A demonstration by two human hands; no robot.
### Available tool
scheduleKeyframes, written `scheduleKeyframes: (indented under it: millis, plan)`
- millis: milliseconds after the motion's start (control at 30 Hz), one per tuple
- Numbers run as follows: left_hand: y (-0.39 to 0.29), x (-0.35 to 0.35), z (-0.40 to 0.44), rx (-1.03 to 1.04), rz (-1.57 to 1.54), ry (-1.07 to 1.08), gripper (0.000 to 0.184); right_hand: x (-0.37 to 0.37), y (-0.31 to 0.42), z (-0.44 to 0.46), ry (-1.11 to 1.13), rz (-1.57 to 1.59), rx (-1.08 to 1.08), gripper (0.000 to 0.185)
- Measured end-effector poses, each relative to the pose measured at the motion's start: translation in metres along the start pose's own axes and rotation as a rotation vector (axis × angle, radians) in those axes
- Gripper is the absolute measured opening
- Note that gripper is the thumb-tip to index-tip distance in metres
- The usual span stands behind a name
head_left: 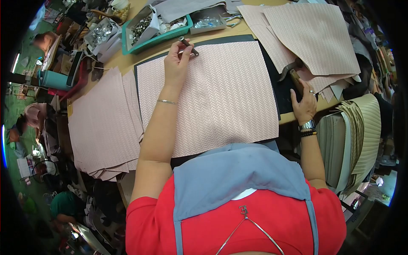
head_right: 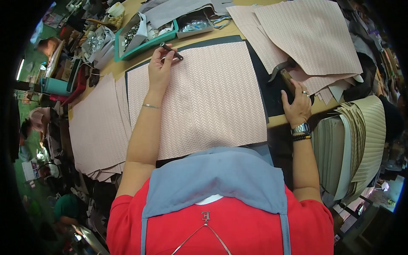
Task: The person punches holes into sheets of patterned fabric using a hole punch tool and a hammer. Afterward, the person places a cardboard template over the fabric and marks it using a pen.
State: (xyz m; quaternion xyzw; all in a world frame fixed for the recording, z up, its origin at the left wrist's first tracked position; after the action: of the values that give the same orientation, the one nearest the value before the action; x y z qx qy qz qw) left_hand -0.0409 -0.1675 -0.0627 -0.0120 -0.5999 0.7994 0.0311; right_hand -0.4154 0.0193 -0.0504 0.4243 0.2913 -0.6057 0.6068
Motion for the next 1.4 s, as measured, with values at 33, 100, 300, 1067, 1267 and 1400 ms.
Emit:
scheduleKeyframes:
  millis: [33,100,300,1067,1267,1400]
  plan:
    - [0.0,0.0,0.0,-0.001,0.003,0.0,0.023,0.0,0.001,0.0,-0.001,-0.002,-0.002,0.046]
    - [0.0,0.001,0.0,0.003,0.003,0.001,0.023,-0.001,0.001,0.001,-0.005,-0.002,-0.006,0.046]
    - [-0.004,0.003,-0.002,0.055,0.106,0.013,0.023,0.0,0.001,0.001,-0.009,0.001,-0.003,0.045]
    - [-0.015,0.011,-0.007,0.202,0.426,0.025,0.018,-0.063,0.16,0.114,0.325,0.876,-0.183,0.031]
    - [-0.015,0.011,-0.007,0.186,0.398,0.028,0.021,-0.03,0.202,0.136,0.212,1.038,-0.399,0.034]
    - [-0.018,0.012,-0.007,0.219,0.484,0.043,0.019,-0.03,0.2,0.127,0.57,0.651,-0.336,0.029]
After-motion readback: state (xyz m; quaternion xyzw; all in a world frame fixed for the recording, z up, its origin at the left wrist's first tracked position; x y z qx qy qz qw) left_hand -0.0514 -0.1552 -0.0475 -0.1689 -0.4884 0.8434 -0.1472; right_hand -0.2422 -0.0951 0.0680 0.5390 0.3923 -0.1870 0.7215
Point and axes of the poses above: each hand's wrist, its own z-axis towards the middle knuckle, its own x-axis out of the palm, y = z × x, the point moved 3 cm from there along z, towards the middle knuckle, and after that the axes turned 3 degrees about z, right-handed, at the moved point
